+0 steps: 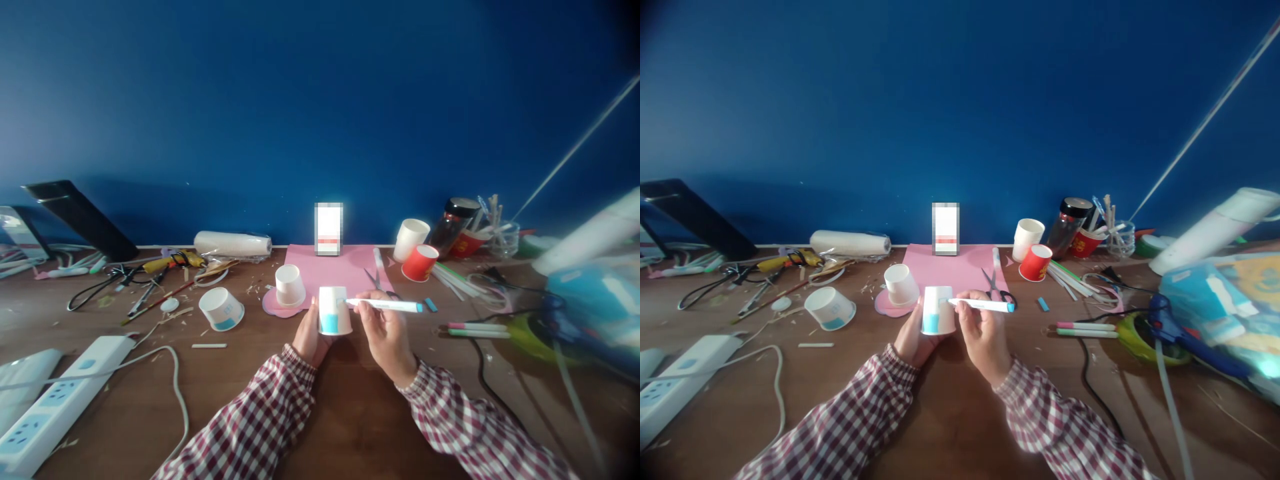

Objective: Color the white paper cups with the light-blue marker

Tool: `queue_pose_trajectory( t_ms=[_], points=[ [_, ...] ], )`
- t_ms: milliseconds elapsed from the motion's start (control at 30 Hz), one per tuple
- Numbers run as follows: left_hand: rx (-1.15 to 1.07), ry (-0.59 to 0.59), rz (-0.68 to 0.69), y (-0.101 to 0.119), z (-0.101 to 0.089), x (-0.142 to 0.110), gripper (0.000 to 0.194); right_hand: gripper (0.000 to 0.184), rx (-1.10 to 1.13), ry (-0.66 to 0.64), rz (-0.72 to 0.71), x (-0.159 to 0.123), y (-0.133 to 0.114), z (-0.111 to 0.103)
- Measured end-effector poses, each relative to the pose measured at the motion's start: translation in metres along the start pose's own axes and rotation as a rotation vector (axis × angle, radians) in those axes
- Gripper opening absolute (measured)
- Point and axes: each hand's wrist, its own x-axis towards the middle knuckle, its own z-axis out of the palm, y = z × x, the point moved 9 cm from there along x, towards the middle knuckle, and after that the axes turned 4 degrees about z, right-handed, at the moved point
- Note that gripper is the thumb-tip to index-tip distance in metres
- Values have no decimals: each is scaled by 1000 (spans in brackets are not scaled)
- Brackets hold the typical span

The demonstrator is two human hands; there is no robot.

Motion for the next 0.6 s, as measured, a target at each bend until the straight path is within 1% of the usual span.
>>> queue_pose_trajectory(
  t_ms=[367,500,600],
  points=[
    [8,10,2,0,-3,0,58,17,-22,-27,-19,0,-5,2],
    [12,7,-2,0,-4,0,55,16,-13,-39,-21,-1,-6,3],
    [18,17,-4,-1,-4,1,53,14,21,-21,-5,-1,-4,1]
  ],
)
